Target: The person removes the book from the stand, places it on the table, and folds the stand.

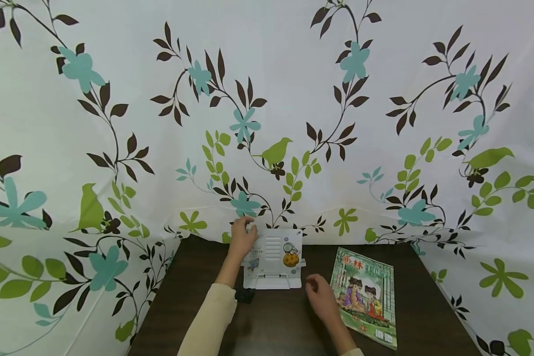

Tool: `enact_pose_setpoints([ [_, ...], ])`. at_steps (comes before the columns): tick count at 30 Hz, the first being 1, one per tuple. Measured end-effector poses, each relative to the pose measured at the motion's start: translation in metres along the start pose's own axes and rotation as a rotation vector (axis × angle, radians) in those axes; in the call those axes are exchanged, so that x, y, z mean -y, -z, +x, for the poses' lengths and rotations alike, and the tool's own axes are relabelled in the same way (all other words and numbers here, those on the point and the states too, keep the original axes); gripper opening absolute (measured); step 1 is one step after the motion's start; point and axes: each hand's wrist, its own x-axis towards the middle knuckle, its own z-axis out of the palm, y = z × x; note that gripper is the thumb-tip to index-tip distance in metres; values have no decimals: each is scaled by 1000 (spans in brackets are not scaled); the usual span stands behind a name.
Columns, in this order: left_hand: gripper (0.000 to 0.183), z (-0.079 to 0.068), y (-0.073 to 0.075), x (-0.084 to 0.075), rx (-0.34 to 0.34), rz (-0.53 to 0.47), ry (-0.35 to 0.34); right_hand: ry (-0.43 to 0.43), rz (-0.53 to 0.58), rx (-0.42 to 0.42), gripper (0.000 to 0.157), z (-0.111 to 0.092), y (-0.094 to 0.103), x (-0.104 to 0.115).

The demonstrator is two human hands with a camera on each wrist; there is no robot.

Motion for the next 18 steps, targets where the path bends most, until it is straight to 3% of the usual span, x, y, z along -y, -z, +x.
enact_pose_setpoints([
  [7,31,7,-4,12,-52,17,53,84,-100,98,27,-1,-21,-6],
  [15,36,1,-1,18,-32,175,247,88,-169,157,39,-8,-33,-8],
  [18,35,0,0,20,-28,198,264,96,-196,176,42,-10,-36,-7],
])
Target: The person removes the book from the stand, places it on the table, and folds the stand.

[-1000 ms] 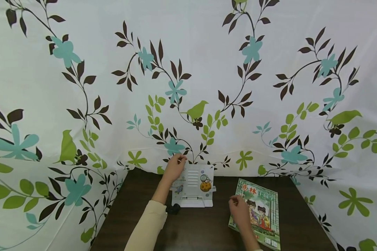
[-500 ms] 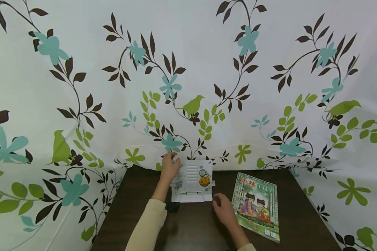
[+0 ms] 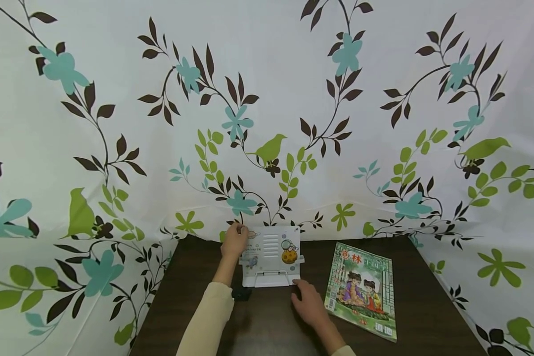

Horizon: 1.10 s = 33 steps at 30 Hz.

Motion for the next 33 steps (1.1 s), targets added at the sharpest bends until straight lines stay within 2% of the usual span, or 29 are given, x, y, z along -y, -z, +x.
enact_pose_setpoints([
  [5,33,1,2,4,1,-1,-18,39,-73,21,44,1,-4,1],
  [12,32,1,3,3,-8,-15,-19,35,-176,56,52,0,-8,4],
  [23,30,-4,-1,-2,-26,-51,16,-109,-222,75,62,-9,-19,14],
  [30,30,-3,2,1,25,-85,-3,-130,-230,105,65,-10,-20,18],
  [33,30,-3,3,2,27,-83,6,-122,-229,123,66,-9,-19,20],
])
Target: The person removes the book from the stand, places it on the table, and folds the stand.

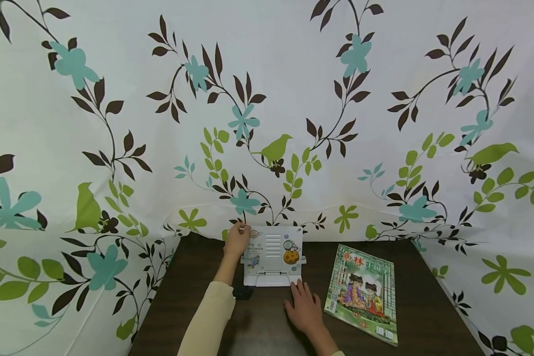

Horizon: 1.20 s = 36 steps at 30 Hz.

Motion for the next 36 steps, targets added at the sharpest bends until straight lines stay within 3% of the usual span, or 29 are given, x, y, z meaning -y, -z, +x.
enact_pose_setpoints([
  [7,31,2,-1,1,5,30,-6,10,24,1,68,0,1,3],
  [18,32,0,2,1,11,-5,-2,32,19,-2,65,1,1,-2],
  [30,32,-3,5,3,18,0,-57,96,22,-40,63,0,2,-7],
  [36,32,-4,4,5,27,-2,-41,97,35,-30,63,2,5,-9],
])
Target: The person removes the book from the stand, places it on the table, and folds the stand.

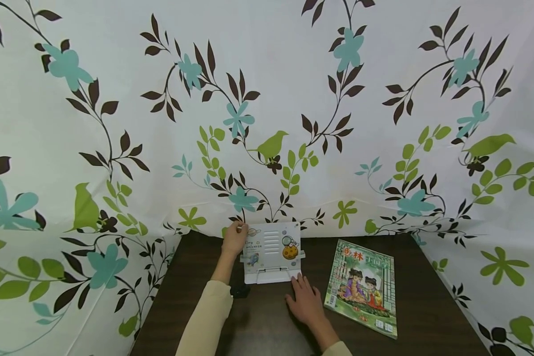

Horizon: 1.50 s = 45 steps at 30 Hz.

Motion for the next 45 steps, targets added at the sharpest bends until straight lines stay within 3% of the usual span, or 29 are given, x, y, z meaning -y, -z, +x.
enact_pose_setpoints([
  [8,33,-4,4,5,23,-28,5,15,1,-24,60,2,4,-2],
  [15,32,-7,2,9,0,-27,-14,-4,9,-13,57,8,12,-3],
  [29,33,-19,6,12,-3,1,58,-9,11,2,55,19,15,-3],
  [45,31,-36,14,17,-69,-24,68,-30,42,35,51,32,21,0],
])
